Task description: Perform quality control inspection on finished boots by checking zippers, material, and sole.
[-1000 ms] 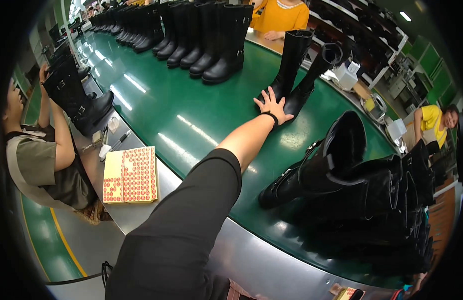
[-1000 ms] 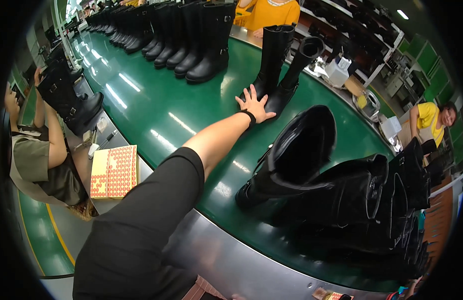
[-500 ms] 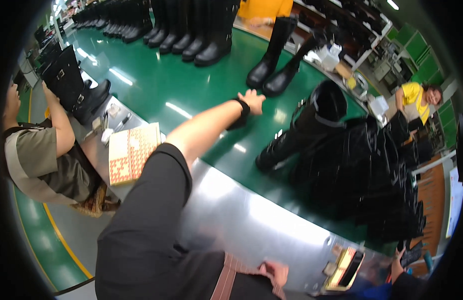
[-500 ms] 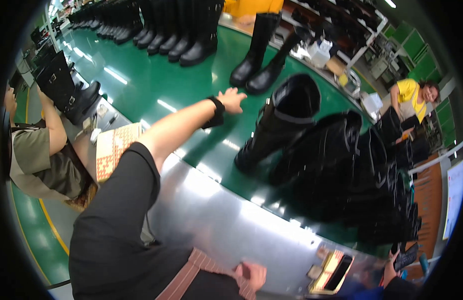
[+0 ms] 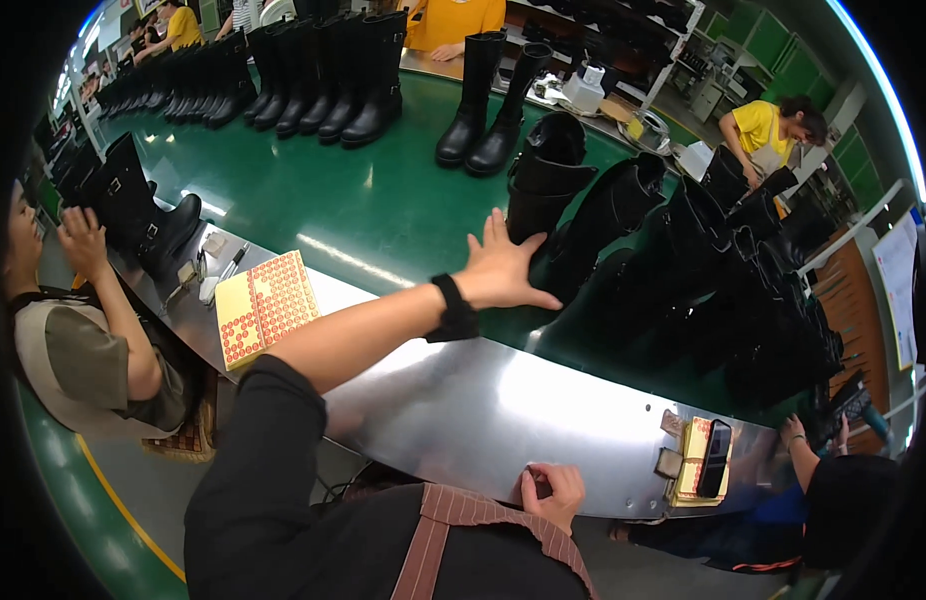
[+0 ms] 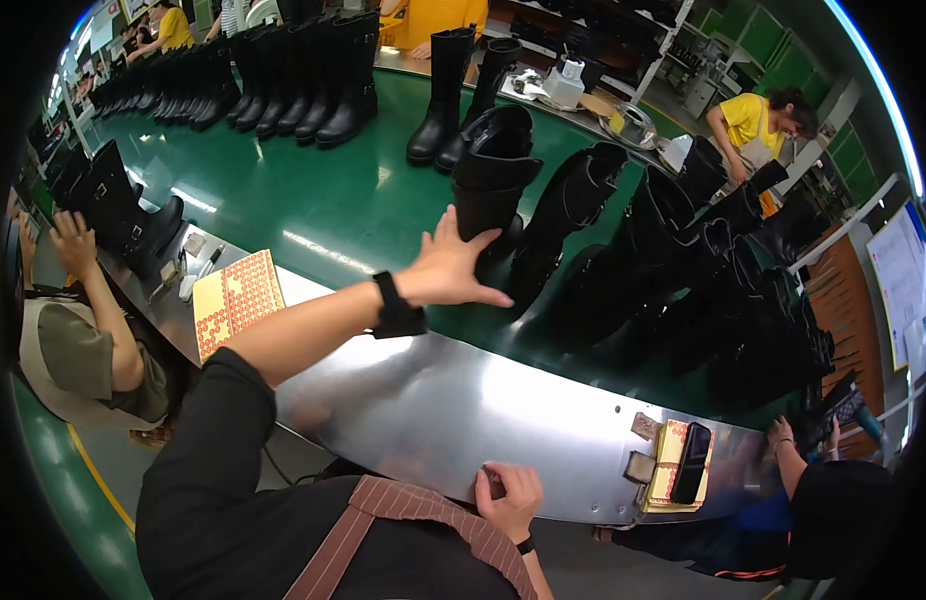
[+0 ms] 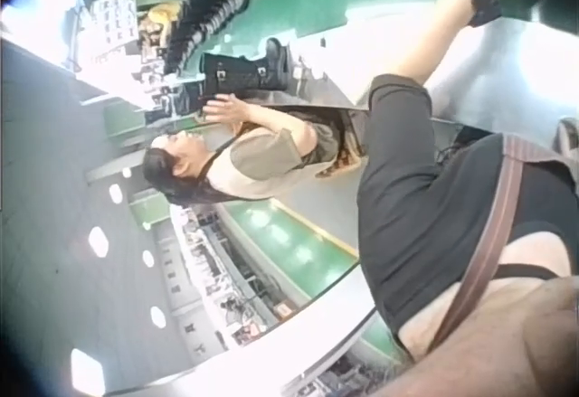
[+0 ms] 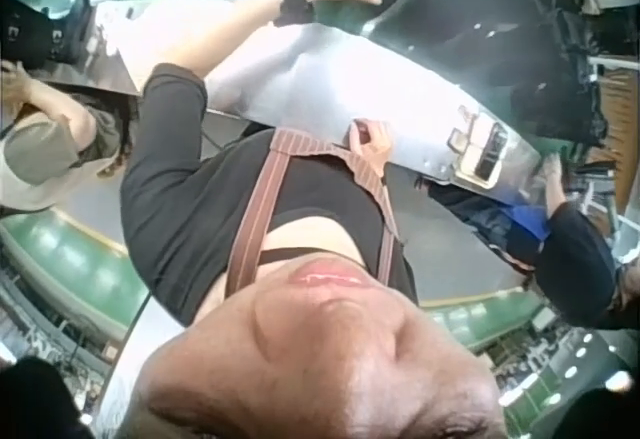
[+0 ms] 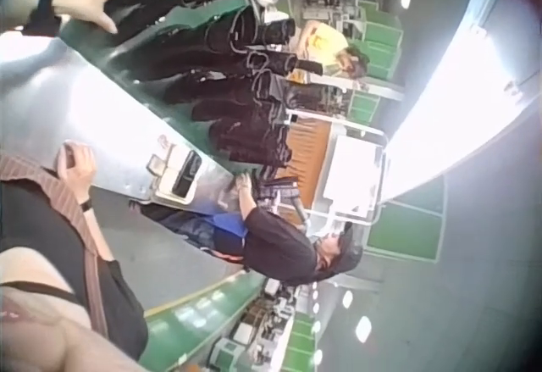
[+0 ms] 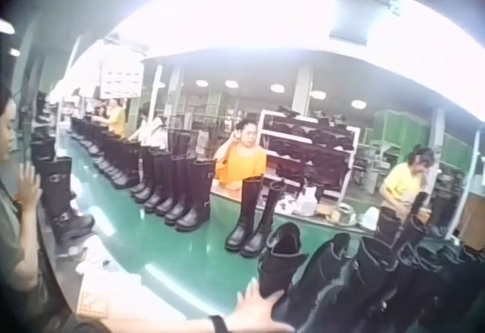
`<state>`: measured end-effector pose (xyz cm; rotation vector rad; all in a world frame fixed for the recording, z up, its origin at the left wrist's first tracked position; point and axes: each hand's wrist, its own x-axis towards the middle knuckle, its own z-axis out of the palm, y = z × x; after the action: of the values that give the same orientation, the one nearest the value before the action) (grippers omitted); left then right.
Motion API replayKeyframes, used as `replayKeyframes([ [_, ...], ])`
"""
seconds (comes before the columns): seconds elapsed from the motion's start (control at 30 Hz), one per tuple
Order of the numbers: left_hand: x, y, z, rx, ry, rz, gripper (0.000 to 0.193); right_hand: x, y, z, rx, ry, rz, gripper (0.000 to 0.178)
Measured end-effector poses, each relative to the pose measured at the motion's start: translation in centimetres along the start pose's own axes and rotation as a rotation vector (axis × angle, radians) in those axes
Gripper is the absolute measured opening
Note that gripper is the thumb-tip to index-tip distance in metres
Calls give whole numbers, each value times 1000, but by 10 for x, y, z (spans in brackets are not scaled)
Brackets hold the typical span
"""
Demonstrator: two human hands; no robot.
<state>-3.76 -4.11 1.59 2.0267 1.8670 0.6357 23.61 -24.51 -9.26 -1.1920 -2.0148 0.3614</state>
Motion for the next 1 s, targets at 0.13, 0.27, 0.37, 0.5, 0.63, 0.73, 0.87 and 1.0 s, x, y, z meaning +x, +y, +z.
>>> replayKeyframes([
  [0.13,39,49,48,-26,418,-193,101,-1,4,1,-18,3,-87,10],
  [0.27,69,53,68,31,718,-245,71,-4,8,3,-46,46,-127,9],
  [0.37,77,35,61,-60,638,-208,44,-8,9,2,-54,57,-131,8],
  [0.5,58,0,27,-205,730,-179,33,-8,5,0,-43,45,-147,8],
  [0.63,34,-37,-32,-175,907,-169,33,-8,-1,-2,-60,51,-93,8],
  [0.73,26,-73,-80,-62,1015,-224,37,-8,-3,-2,-75,37,-65,8],
  [0.87,32,-129,-109,102,1166,-304,48,-8,-3,-2,-82,60,-64,7],
  [1.0,24,-187,-85,159,986,-297,44,-8,-2,-3,-106,69,-68,7],
])
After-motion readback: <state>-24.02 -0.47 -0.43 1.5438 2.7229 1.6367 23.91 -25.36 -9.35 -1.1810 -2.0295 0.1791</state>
